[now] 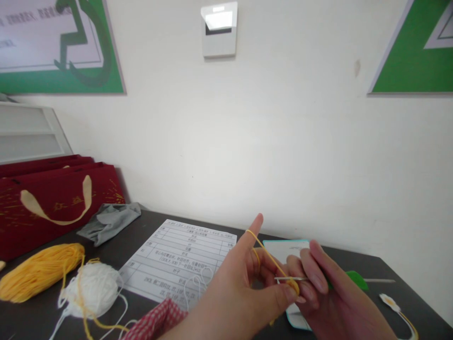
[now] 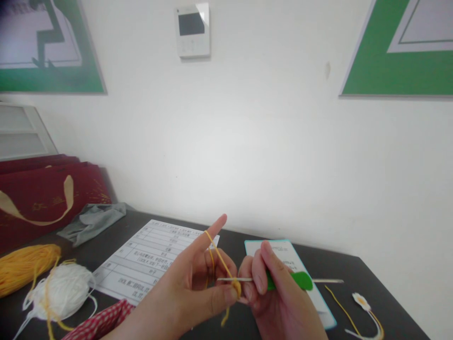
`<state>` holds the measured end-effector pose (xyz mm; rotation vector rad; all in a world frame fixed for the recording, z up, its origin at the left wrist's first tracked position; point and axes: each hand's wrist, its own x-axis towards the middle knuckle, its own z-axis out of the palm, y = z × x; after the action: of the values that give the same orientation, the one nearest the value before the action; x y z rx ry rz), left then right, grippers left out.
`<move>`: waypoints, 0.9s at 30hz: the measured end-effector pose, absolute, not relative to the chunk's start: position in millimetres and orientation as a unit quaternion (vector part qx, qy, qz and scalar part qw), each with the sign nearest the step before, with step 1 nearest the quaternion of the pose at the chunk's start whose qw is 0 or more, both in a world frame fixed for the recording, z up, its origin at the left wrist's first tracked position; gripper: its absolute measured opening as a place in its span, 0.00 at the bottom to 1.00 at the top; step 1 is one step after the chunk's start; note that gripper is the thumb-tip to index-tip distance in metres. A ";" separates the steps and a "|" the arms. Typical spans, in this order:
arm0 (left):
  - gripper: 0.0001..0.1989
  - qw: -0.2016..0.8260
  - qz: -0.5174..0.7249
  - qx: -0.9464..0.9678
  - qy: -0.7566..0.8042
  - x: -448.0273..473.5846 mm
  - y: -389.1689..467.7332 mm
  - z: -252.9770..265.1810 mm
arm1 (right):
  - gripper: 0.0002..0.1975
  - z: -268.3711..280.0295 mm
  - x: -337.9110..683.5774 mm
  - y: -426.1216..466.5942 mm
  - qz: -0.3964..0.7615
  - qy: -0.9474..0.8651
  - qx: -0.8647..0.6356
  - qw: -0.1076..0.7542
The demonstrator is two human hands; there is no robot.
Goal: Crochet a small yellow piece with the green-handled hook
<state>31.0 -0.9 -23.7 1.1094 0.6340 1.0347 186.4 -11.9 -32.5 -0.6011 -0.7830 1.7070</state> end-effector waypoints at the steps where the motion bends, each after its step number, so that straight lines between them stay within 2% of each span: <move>1: 0.58 0.666 0.467 0.503 0.293 31.1 -2.7 -22.9 | 0.24 -33.0 186.6 -12.4 0.727 -0.324 -0.253 0.550; 4: 0.51 0.647 0.479 0.507 0.309 30.7 -5.6 -19.4 | 0.24 -33.6 185.9 -13.9 0.737 -0.312 -0.253 0.544; 9: 0.59 0.704 0.452 0.466 0.287 35.3 -0.5 -22.0 | 0.24 -33.9 185.0 -14.7 0.736 -0.304 -0.264 0.545; 13: 0.59 0.701 0.446 0.466 0.304 41.3 2.1 -28.3 | 0.26 -30.4 188.7 -12.1 0.717 -0.341 -0.285 0.537; 20: 0.55 0.708 0.356 0.512 0.331 34.7 -3.2 -15.4 | 0.31 -15.2 201.7 -14.6 0.588 -0.472 -0.362 0.548; 27: 0.54 0.706 0.350 0.514 0.338 33.2 -7.8 -7.1 | 0.32 -10.9 207.5 -20.7 0.483 -0.565 -0.366 0.561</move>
<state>33.2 -7.8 -7.1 1.1419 0.7517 0.7772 207.5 -20.7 -10.9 -0.8616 -1.3304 1.1374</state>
